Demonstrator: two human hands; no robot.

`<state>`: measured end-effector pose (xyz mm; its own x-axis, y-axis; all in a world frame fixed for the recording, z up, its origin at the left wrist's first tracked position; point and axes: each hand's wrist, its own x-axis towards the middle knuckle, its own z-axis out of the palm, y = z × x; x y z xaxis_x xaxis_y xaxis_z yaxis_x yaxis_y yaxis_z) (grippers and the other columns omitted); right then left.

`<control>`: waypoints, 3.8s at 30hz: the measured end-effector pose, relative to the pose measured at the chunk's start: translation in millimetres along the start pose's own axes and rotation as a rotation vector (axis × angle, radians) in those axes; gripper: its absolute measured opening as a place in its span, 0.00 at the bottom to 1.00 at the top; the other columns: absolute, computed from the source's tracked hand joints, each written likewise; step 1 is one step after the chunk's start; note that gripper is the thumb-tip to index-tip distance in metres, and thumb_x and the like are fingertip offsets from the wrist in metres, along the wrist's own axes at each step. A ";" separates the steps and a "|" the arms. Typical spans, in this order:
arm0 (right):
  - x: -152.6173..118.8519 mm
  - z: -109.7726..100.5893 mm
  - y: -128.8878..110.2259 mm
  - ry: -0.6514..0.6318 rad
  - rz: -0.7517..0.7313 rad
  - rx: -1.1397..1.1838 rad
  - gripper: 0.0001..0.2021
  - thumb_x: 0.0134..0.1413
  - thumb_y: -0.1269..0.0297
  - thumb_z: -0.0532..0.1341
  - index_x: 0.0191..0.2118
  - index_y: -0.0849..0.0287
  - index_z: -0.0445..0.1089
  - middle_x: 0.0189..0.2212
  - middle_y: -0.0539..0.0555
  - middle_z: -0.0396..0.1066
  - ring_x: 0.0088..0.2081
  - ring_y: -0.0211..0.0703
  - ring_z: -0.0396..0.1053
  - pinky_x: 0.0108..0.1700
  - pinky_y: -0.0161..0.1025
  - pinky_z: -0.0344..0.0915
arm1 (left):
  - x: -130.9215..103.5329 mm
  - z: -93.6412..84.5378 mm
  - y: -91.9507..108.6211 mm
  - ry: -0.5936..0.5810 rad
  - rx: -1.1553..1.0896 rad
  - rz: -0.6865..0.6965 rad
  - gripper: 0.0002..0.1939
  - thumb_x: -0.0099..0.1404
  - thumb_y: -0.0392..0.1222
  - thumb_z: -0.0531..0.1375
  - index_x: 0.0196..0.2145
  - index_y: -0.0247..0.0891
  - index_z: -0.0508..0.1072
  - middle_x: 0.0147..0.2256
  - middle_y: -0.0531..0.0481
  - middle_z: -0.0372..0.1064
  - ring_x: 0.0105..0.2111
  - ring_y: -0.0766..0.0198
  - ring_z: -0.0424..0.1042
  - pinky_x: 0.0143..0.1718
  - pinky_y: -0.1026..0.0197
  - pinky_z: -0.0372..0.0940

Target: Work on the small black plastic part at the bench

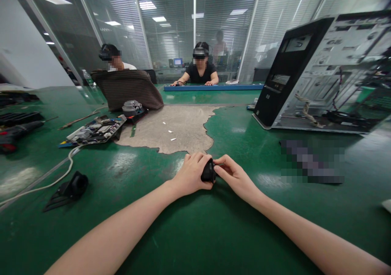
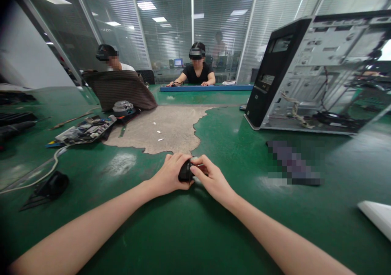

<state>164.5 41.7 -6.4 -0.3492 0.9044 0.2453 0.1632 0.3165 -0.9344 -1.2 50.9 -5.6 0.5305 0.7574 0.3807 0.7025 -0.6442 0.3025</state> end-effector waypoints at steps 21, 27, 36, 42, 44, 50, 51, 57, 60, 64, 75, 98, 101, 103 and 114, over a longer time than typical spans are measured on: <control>1.5 -1.9 -2.3 -0.065 0.070 0.037 0.07 0.52 0.63 0.54 0.37 0.57 0.58 0.33 0.51 0.62 0.36 0.38 0.64 0.39 0.39 0.63 | 0.1 -0.3 -0.1 0.000 0.013 0.007 0.28 0.46 0.44 0.60 0.46 0.40 0.57 0.43 0.46 0.60 0.44 0.54 0.59 0.41 0.56 0.51; -3.3 -5.0 0.8 -0.125 -0.030 0.076 0.09 0.51 0.65 0.56 0.39 0.55 0.57 0.37 0.50 0.62 0.40 0.39 0.64 0.45 0.40 0.61 | 0.5 0.3 -0.1 0.001 0.004 0.001 0.29 0.46 0.44 0.60 0.46 0.40 0.56 0.42 0.46 0.60 0.43 0.55 0.60 0.41 0.56 0.51; 0.5 -1.4 -0.8 -0.051 0.046 0.034 0.10 0.52 0.62 0.54 0.40 0.56 0.57 0.37 0.52 0.62 0.37 0.39 0.65 0.40 0.41 0.64 | 0.6 0.0 -0.3 0.003 0.012 0.007 0.29 0.47 0.45 0.60 0.46 0.40 0.57 0.43 0.45 0.60 0.44 0.54 0.59 0.41 0.56 0.51; -3.7 -3.4 1.0 -0.101 -0.041 0.044 0.09 0.51 0.65 0.56 0.39 0.55 0.57 0.36 0.50 0.62 0.41 0.39 0.64 0.45 0.40 0.62 | 0.1 -0.3 0.2 0.005 0.012 0.007 0.29 0.46 0.44 0.60 0.46 0.39 0.57 0.43 0.46 0.60 0.44 0.55 0.60 0.41 0.56 0.51; -3.5 -3.4 1.2 -0.090 -0.046 0.046 0.07 0.52 0.64 0.55 0.37 0.55 0.58 0.34 0.49 0.61 0.39 0.38 0.64 0.43 0.39 0.63 | 0.2 0.0 0.1 0.005 0.011 0.005 0.29 0.46 0.44 0.60 0.46 0.39 0.56 0.43 0.46 0.60 0.44 0.55 0.60 0.41 0.56 0.51; 2.1 -1.9 1.0 -0.026 0.011 0.047 0.06 0.52 0.61 0.55 0.36 0.56 0.59 0.33 0.49 0.62 0.36 0.38 0.64 0.40 0.39 0.63 | 0.3 0.7 -0.5 0.008 0.012 0.003 0.30 0.45 0.44 0.61 0.46 0.40 0.57 0.43 0.46 0.60 0.44 0.54 0.60 0.41 0.56 0.51; 2.5 -1.9 0.9 -0.031 0.024 0.050 0.07 0.52 0.61 0.55 0.37 0.56 0.59 0.34 0.50 0.62 0.37 0.39 0.64 0.40 0.39 0.63 | 0.2 0.4 -0.4 0.008 0.012 0.005 0.29 0.45 0.44 0.60 0.46 0.40 0.57 0.43 0.46 0.60 0.44 0.54 0.60 0.41 0.56 0.51; -1.2 -4.0 0.4 -0.094 0.000 0.053 0.09 0.50 0.63 0.57 0.38 0.55 0.58 0.36 0.50 0.62 0.40 0.39 0.64 0.45 0.41 0.62 | 0.3 -1.6 1.1 0.004 0.006 0.008 0.28 0.46 0.44 0.60 0.46 0.39 0.57 0.42 0.46 0.60 0.44 0.55 0.60 0.41 0.56 0.51; -2.0 -3.6 0.6 -0.091 -0.025 0.053 0.08 0.50 0.63 0.57 0.38 0.55 0.58 0.35 0.49 0.62 0.40 0.39 0.64 0.45 0.40 0.62 | 0.4 -1.3 1.1 0.000 0.002 0.001 0.29 0.46 0.43 0.60 0.46 0.40 0.57 0.43 0.46 0.60 0.44 0.55 0.60 0.41 0.56 0.51; 0.7 -1.7 -0.1 -0.052 -0.014 0.042 0.06 0.53 0.61 0.54 0.36 0.56 0.58 0.31 0.49 0.62 0.35 0.38 0.64 0.39 0.39 0.63 | 0.2 0.0 0.3 0.006 0.000 -0.002 0.29 0.46 0.43 0.60 0.46 0.40 0.56 0.43 0.46 0.60 0.44 0.54 0.59 0.41 0.55 0.51; -2.6 -4.6 -0.4 -0.105 -0.013 0.054 0.09 0.50 0.64 0.57 0.38 0.55 0.57 0.36 0.50 0.62 0.41 0.39 0.63 0.46 0.41 0.61 | 0.8 -1.8 2.8 -0.007 -0.001 -0.016 0.29 0.45 0.42 0.60 0.45 0.40 0.57 0.42 0.47 0.60 0.43 0.55 0.60 0.41 0.56 0.51; 1.4 -1.9 -3.0 -0.054 0.024 0.041 0.07 0.52 0.61 0.55 0.36 0.56 0.58 0.32 0.49 0.62 0.35 0.38 0.64 0.40 0.39 0.64 | -0.1 -1.6 1.7 0.000 -0.006 -0.006 0.28 0.46 0.43 0.60 0.45 0.40 0.57 0.43 0.46 0.60 0.45 0.54 0.59 0.41 0.55 0.51; 2.0 -3.2 -4.4 -0.057 0.055 0.038 0.09 0.51 0.61 0.55 0.37 0.57 0.58 0.34 0.51 0.62 0.37 0.39 0.64 0.40 0.39 0.64 | 0.0 -1.7 1.7 0.003 -0.002 -0.002 0.28 0.46 0.43 0.60 0.45 0.40 0.57 0.43 0.46 0.60 0.45 0.54 0.59 0.41 0.55 0.51; 1.1 -4.8 -3.7 -0.086 0.055 0.058 0.09 0.51 0.62 0.56 0.38 0.56 0.58 0.35 0.51 0.63 0.38 0.39 0.64 0.41 0.40 0.64 | 0.2 -1.8 1.9 0.006 0.000 -0.002 0.28 0.46 0.43 0.60 0.45 0.40 0.57 0.43 0.46 0.60 0.44 0.54 0.59 0.41 0.55 0.51; 1.6 -3.5 -0.9 -0.052 0.009 0.043 0.07 0.52 0.61 0.55 0.36 0.56 0.59 0.33 0.49 0.63 0.36 0.38 0.65 0.41 0.39 0.64 | 0.8 -1.3 1.9 -0.009 0.003 -0.014 0.28 0.45 0.43 0.60 0.45 0.40 0.57 0.42 0.46 0.60 0.43 0.55 0.60 0.41 0.55 0.51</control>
<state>167.0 43.9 -4.2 -0.3954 0.8907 0.2243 0.1274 0.2950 -0.9470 0.0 50.1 -3.6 0.5248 0.7673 0.3685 0.7116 -0.6330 0.3048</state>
